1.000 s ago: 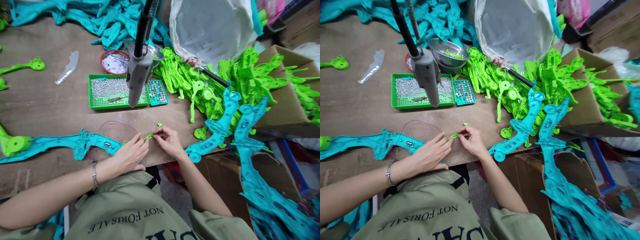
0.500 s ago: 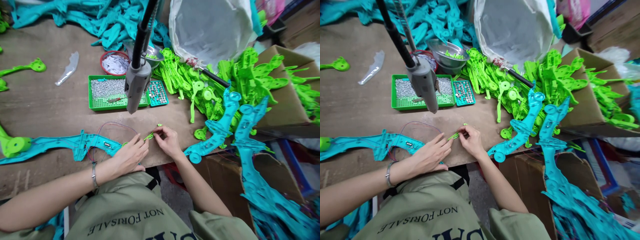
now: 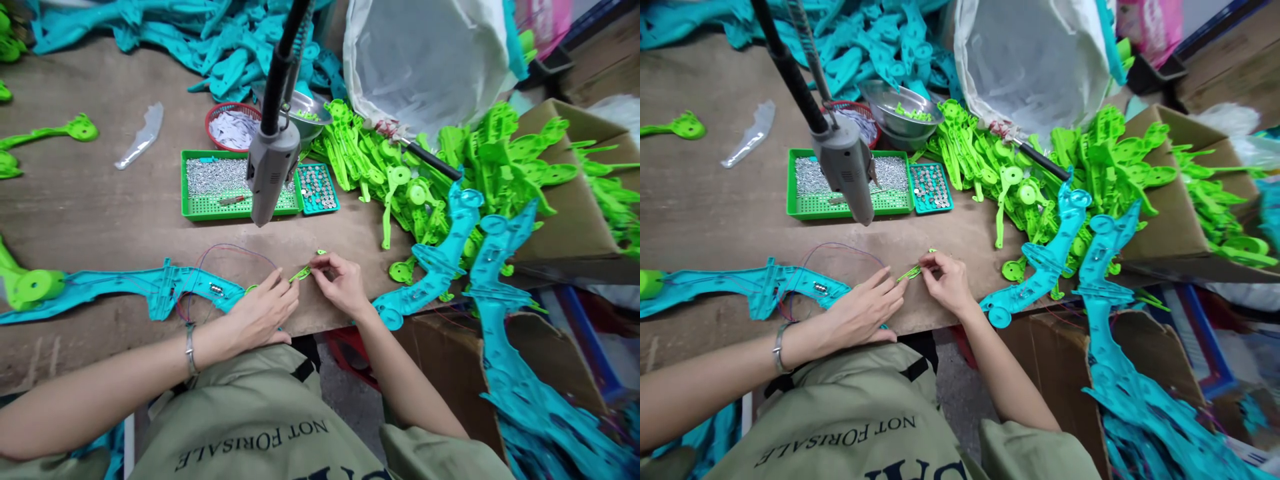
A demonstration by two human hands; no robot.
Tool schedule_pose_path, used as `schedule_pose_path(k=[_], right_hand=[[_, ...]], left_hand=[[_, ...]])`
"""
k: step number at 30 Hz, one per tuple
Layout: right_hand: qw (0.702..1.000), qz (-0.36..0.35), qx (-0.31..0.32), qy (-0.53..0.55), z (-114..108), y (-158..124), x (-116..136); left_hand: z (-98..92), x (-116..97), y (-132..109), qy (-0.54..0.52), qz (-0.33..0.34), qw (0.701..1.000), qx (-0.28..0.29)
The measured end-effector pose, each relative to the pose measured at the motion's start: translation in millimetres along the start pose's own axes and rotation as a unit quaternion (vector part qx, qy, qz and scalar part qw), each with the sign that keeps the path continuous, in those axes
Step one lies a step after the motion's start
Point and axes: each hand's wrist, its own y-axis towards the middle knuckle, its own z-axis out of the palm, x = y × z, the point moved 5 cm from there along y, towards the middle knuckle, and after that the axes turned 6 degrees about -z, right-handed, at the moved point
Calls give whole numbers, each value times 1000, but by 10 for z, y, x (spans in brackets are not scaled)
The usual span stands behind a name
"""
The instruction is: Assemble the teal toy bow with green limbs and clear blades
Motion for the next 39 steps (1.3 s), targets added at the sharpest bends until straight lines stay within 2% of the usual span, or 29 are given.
schedule_pose_path(k=[9,23,27,33,39], right_hand=[[994,-66,-44,-80,32,-35,79],[988,-127,25,-89,-8,12,59],[986,-122,38,-103,13,-1,3],[986,-90,-12,-137,45,-99,13],[979,-105,-38,-169,74,-174,106]], left_hand=[[-27,9,13,3,5,1000,14],[-35,12,0,-15,7,1000,6],[-36,16,-3,-15,2,1000,8],[-25,9,0,-6,2,1000,12],[-6,-3,4,4,3,1000,12]])
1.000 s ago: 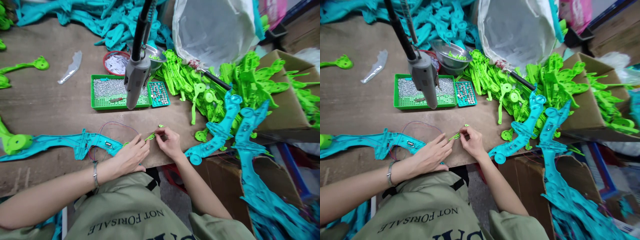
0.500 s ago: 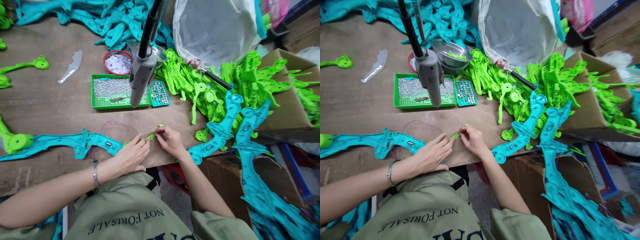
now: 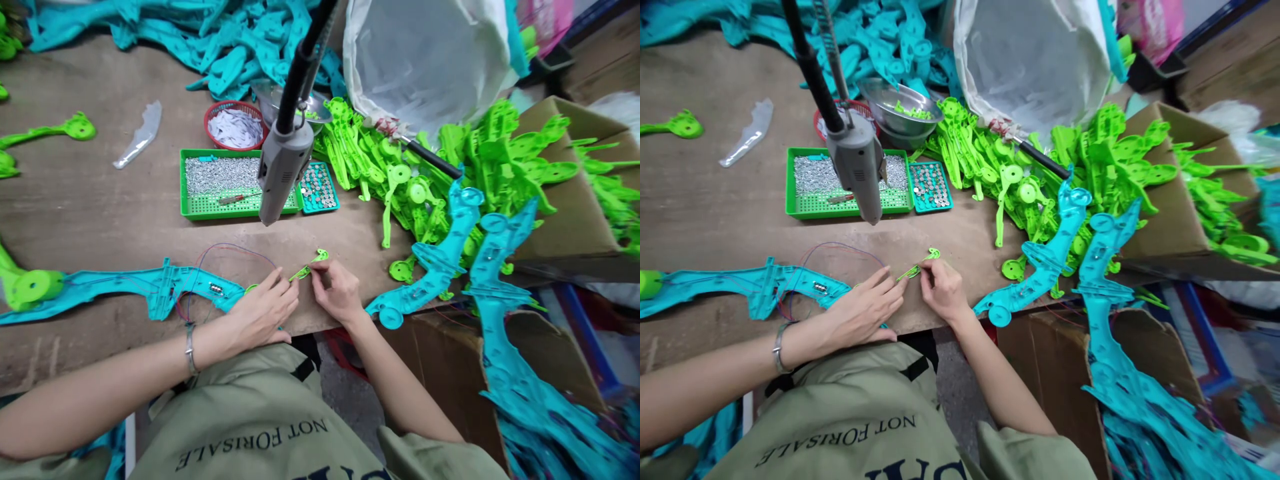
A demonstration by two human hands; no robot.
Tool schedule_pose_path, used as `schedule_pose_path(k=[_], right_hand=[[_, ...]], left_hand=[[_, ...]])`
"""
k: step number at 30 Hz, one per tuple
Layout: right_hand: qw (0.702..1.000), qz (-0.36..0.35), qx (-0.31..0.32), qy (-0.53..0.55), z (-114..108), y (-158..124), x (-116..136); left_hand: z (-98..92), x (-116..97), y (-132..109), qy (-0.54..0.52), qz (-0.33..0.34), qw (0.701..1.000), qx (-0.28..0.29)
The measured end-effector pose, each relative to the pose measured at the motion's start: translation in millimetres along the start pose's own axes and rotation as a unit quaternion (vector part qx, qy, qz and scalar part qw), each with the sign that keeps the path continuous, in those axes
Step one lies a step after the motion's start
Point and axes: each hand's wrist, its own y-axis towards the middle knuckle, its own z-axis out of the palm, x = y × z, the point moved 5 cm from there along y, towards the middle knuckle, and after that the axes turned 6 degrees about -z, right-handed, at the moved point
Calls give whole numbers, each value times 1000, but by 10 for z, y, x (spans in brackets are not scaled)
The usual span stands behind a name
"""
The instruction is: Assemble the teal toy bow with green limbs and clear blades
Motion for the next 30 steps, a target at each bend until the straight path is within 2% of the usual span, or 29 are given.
schedule_pose_path(k=[4,10,15,21,24,26,28,30], right_hand=[[1000,-2,-24,-7,-2,-11,14],[999,39,-29,20,27,-3,-41],[999,2,-32,10,18,-49,-1],[999,-36,2,-21,136,-253,112],[998,-48,25,-32,140,-259,149],[999,-19,35,-11,79,-195,119],[998,40,37,32,-7,-112,69],[994,87,17,64,-89,-49,64]], left_hand=[[-3,0,2,0,0,1000,2],[-5,-4,2,11,-6,1000,1],[13,-3,-2,-2,-5,1000,-4],[37,7,6,-15,3,1000,2],[13,28,13,-12,5,1000,4],[-14,51,14,-16,5,1000,9],[-48,75,7,-24,3,1000,13],[-82,100,-13,-33,-5,999,12]])
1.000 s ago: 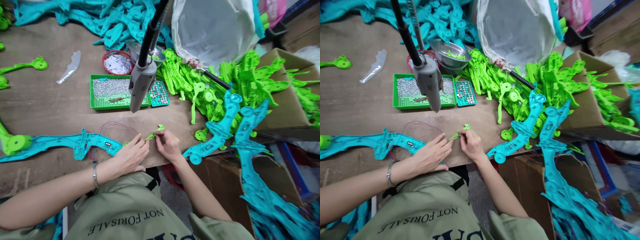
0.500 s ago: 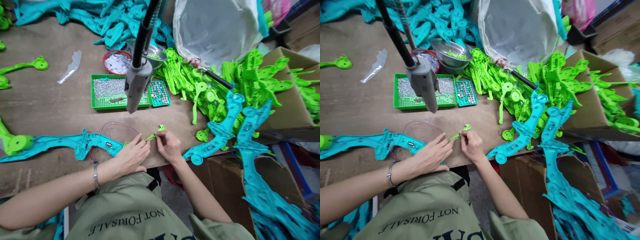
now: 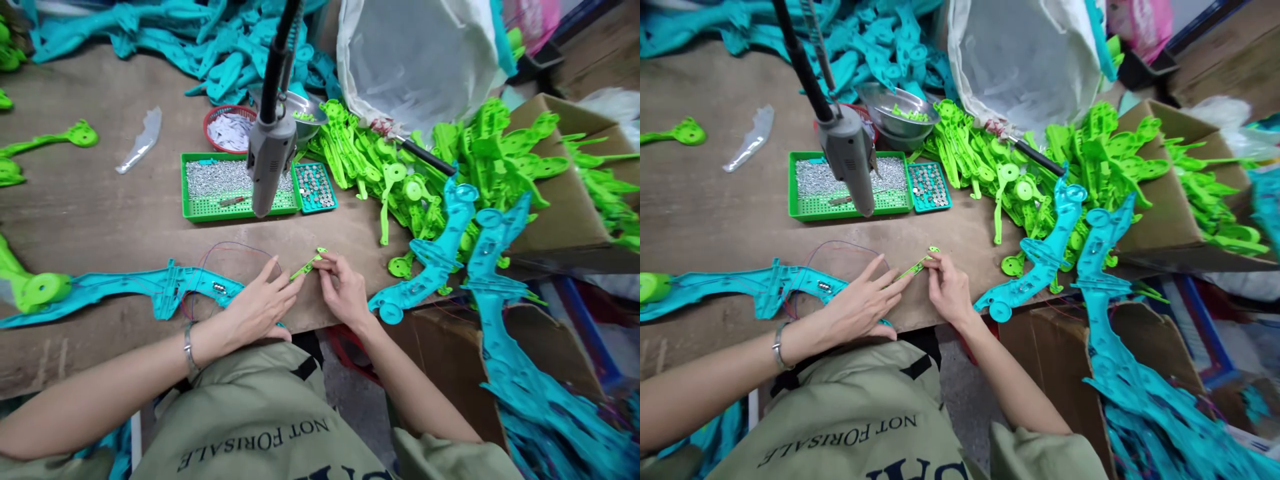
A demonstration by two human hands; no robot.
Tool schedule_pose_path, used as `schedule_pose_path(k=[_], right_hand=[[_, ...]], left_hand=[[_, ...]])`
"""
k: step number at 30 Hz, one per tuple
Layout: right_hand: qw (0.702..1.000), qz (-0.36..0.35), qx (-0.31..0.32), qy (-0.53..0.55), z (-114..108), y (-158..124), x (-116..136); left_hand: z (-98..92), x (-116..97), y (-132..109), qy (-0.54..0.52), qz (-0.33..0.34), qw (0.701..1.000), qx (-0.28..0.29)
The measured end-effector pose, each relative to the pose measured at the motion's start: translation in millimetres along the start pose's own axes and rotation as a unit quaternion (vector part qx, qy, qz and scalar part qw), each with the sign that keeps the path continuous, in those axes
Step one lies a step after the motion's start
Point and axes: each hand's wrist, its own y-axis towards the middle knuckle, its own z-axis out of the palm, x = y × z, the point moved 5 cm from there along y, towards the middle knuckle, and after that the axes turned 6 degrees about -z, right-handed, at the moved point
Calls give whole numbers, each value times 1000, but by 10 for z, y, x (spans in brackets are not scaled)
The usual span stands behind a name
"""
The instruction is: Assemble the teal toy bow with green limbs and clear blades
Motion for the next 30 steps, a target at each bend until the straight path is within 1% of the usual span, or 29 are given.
schedule_pose_path(k=[2,4,8,11,14,16,18,19,21,23,25,27,30], right_hand=[[999,5,-32,10,-35,8,80],[999,-9,-51,11,0,-36,185],[999,-32,-35,23,185,-168,328],[998,-50,-14,39,283,-224,365],[998,-53,-14,39,299,-235,367],[997,-68,-16,23,296,-225,381],[996,-88,-17,-10,299,-203,399],[995,-95,-17,-27,305,-188,403],[994,-99,-11,-52,325,-152,397],[994,-93,4,-57,349,-114,378],[995,-82,19,-44,366,-82,354],[997,-71,30,-23,372,-58,337],[997,-69,35,-1,361,-30,340]], left_hand=[[-22,23,-34,-2,-16,1000,-5],[-25,43,-77,2,-36,999,-13],[8,69,-170,-5,-81,996,-38],[24,88,-227,-17,-99,993,-55],[-33,144,-256,-41,-97,990,-96],[-92,233,-239,-50,-106,985,-127],[-134,340,-178,-47,-118,982,-139],[-143,387,-133,-44,-117,983,-135],[-129,459,-31,-45,-104,988,-101],[-95,502,53,-57,-95,992,-54],[-76,512,94,-75,-107,991,-29],[-80,470,89,-90,-133,986,-38],[-74,300,15,-84,-180,977,-73]])
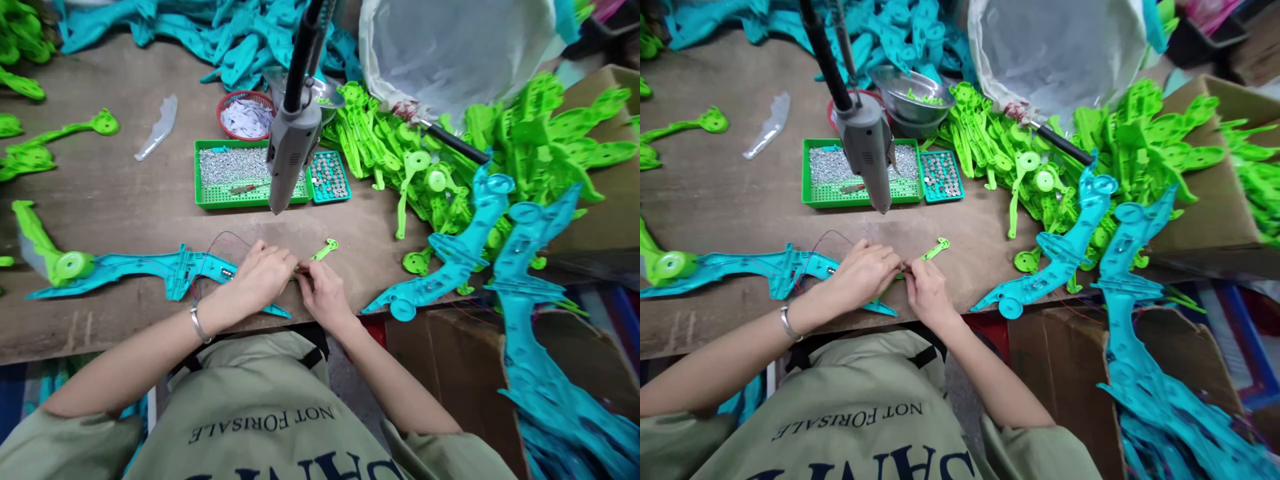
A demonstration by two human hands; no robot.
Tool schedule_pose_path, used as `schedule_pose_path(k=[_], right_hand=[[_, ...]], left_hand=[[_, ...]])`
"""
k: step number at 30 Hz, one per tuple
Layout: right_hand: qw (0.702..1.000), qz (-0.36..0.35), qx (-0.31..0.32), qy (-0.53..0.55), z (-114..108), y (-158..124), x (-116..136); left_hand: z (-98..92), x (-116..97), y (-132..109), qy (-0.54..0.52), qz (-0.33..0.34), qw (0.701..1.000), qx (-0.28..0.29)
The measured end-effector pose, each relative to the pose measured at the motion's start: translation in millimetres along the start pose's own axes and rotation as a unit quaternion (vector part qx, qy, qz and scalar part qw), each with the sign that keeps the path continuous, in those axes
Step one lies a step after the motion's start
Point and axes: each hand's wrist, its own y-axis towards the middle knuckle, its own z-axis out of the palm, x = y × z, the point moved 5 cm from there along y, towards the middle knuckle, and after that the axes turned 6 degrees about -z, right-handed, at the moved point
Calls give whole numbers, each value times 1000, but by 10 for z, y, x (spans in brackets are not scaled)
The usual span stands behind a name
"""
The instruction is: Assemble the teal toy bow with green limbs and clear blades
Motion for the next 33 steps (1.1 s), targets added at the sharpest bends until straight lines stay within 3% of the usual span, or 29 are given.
schedule_pose_path(k=[7,16,26,33], right_hand=[[1000,-23,16,11,-9,30,30],[994,-112,9,-9,-33,-65,34],[978,-175,-15,-113,-42,-85,56],[973,-196,-10,-122,-53,-61,63]], left_hand=[[103,-306,-421,44,-55,990,-118],[112,-252,-552,5,-82,982,-171],[44,-75,-521,-36,-195,966,-167],[21,-114,-522,-29,-178,972,-149]])
